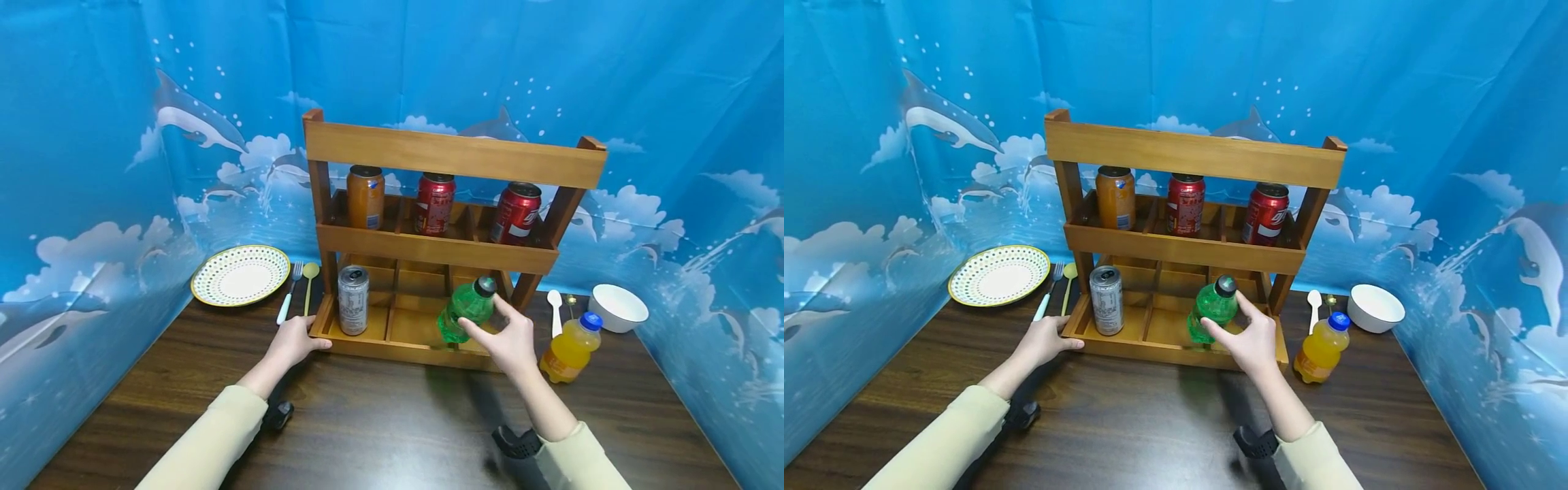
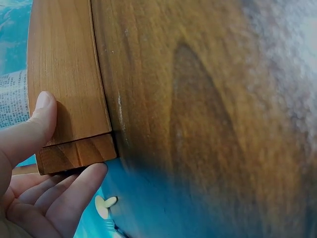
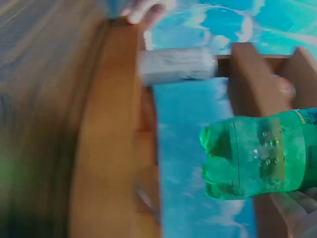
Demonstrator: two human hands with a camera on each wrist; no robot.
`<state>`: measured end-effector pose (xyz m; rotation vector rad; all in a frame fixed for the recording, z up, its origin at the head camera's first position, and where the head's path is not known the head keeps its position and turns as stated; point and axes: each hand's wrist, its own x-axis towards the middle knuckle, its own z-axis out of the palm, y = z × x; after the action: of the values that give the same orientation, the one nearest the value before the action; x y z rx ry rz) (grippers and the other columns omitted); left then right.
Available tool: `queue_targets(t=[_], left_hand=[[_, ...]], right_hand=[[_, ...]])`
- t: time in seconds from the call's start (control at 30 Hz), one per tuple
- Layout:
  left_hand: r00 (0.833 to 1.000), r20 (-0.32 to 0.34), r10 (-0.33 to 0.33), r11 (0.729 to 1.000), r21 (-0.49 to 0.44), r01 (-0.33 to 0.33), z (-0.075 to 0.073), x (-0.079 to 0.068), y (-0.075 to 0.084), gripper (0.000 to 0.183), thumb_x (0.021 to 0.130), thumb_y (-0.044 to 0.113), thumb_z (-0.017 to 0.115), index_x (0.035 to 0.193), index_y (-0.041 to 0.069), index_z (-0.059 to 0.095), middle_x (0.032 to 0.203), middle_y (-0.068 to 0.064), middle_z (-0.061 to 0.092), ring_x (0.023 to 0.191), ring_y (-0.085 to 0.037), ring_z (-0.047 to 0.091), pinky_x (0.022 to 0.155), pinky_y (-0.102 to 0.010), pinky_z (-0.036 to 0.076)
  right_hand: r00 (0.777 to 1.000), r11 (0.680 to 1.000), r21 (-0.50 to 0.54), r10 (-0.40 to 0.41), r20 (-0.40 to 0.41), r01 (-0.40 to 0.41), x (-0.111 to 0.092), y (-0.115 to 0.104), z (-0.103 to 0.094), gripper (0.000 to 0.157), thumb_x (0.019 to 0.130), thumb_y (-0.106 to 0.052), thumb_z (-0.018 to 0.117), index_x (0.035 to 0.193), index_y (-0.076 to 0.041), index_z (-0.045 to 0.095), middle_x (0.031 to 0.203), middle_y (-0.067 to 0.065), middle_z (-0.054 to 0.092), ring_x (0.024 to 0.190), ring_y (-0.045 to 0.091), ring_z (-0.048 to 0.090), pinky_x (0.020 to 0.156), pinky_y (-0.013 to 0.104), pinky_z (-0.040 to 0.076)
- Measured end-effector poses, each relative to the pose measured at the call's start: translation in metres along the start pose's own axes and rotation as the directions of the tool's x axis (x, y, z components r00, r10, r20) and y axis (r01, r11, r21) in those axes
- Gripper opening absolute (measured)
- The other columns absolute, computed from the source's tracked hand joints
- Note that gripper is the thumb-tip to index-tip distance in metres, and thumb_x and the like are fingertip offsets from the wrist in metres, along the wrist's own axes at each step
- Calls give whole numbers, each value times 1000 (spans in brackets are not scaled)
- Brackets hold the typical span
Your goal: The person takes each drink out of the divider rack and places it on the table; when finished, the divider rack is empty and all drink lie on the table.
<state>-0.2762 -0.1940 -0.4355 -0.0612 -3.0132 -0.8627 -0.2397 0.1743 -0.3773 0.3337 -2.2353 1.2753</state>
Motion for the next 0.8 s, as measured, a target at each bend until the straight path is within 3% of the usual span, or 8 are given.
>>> queue_targets(t=[0.2, 0.33, 0.57, 0.73, 0.8], left_hand=[[1000, 20, -16, 1000, 6, 15, -1, 1, 1, 71, 67, 38, 72, 121, -3, 50, 117, -22, 55, 106, -34, 53, 87, -47, 42], [1000, 15, -6, 1000, 4, 6, -2, 1, 2, 71, 68, 37, 72, 121, -4, 49, 117, -23, 55, 107, -35, 52, 88, -47, 41], [999, 37, -29, 1000, 8, 28, -3, 2, 3, 75, 67, 41, 72, 122, -4, 48, 119, -23, 53, 108, -35, 51, 88, -47, 41], [998, 55, -37, 999, 12, 36, -3, 3, 4, 75, 67, 41, 71, 122, -5, 48, 119, -24, 53, 108, -36, 51, 87, -48, 41], [997, 63, -45, 999, 10, 45, -4, 3, 5, 75, 68, 41, 71, 122, -5, 47, 120, -24, 52, 109, -36, 50, 88, -48, 40]], right_hand=[[998, 998, -18, 51, -46, -52, -13, -12, -60, 40, 68, -17, 76, 105, -13, 63, 88, -12, 65, 78, -5, 60, 65, 11, 48], [987, 983, -150, 84, -140, -105, -25, -10, -98, 41, 64, -15, 77, 103, -11, 64, 82, -28, 58, 76, -10, 56, 63, 7, 44], [945, 904, -318, 213, -248, -287, -40, 18, -156, 48, 65, -24, 77, 109, -10, 62, 71, -36, 48, 63, -18, 48, 54, 6, 40], [922, 835, -392, 335, -192, -385, -44, 52, -189, 63, 71, -36, 70, 123, -6, 51, 73, -38, 41, 62, -22, 42, 51, 10, 40], [904, 810, -405, 399, -152, -425, -46, 67, -197, 68, 73, -41, 67, 128, -5, 46, 77, -30, 48, 64, -23, 39, 51, 13, 41]])
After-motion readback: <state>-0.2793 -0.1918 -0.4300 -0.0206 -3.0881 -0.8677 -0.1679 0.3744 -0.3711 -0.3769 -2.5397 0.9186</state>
